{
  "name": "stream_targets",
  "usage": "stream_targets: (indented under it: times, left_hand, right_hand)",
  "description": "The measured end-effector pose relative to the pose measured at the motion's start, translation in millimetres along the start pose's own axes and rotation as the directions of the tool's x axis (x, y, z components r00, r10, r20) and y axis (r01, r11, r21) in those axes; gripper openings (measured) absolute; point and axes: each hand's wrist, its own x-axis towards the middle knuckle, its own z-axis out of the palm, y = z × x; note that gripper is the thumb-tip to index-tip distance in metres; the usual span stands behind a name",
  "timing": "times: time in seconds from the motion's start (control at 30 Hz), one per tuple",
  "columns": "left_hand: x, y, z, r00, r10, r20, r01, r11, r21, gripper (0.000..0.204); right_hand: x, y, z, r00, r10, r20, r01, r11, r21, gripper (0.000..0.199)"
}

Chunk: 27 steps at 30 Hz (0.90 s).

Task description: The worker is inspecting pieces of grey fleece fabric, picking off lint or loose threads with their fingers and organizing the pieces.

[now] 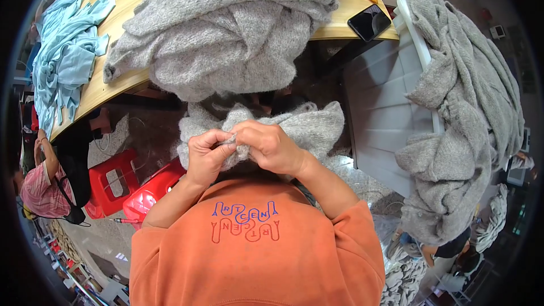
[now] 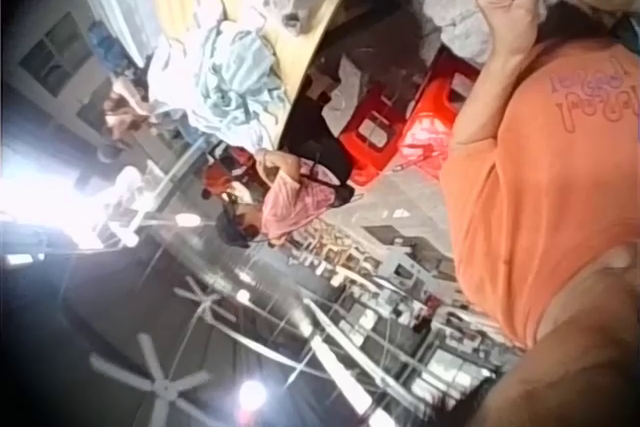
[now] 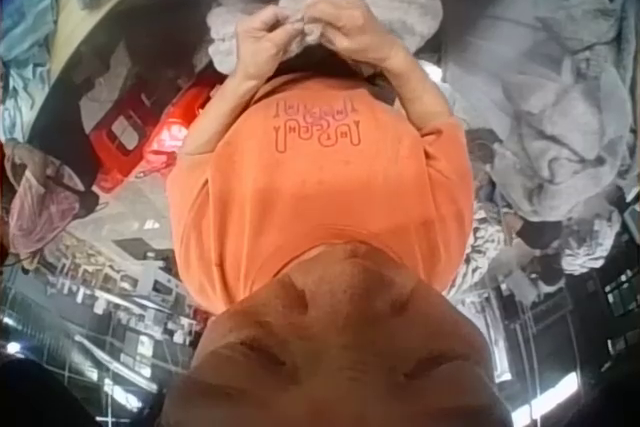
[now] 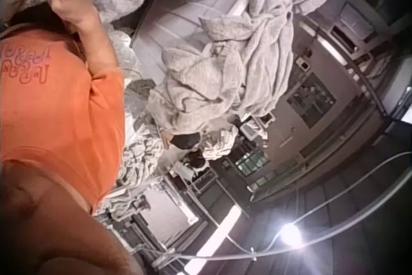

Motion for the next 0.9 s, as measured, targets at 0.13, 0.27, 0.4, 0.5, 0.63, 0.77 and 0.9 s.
stream_targets:
  times: [0.13,0.27,0.4,0.5,0.63,0.77,0.9]
  left_hand:
    - [0.5,-0.2,1.5,0.977,0.213,-0.019,-0.203,0.954,0.22,0.011]
    - [1.9,-3.2,0.6,0.942,0.334,0.002,-0.314,0.882,0.352,0.01]
    - [0.6,-4.4,1.2,0.923,0.385,0.001,-0.342,0.819,0.461,0.011]
    - [1.1,-5.9,3.3,0.872,0.488,0.036,-0.431,0.731,0.528,0.013]
    - [5.7,-9.9,5.0,0.749,0.654,0.107,-0.579,0.566,0.587,0.018]
    - [5.6,-10.0,4.8,0.661,0.731,0.168,-0.647,0.442,0.622,0.019]
    - [0.9,-5.8,6.9,0.633,0.738,0.234,-0.675,0.379,0.632,0.019]
  right_hand:
    - [-2.6,-1.9,-3.1,0.948,0.312,0.065,-0.318,0.937,0.144,0.02]
    - [-7.3,-0.5,2.4,0.917,0.387,0.102,-0.396,0.914,0.088,0.02]
    - [-10.1,-1.1,5.6,0.926,0.374,0.052,-0.374,0.927,0.003,0.017]
    - [-12.0,-5.8,8.7,0.899,0.438,0.012,-0.438,0.897,0.056,0.014]
    - [-13.9,-12.7,15.1,0.853,0.519,-0.055,-0.511,0.852,0.117,0.014]
    - [-16.0,-15.5,14.3,0.874,0.479,-0.08,-0.462,0.872,0.163,0.016]
    - [-14.4,-14.6,17.1,0.957,0.255,-0.139,-0.278,0.942,-0.187,0.021]
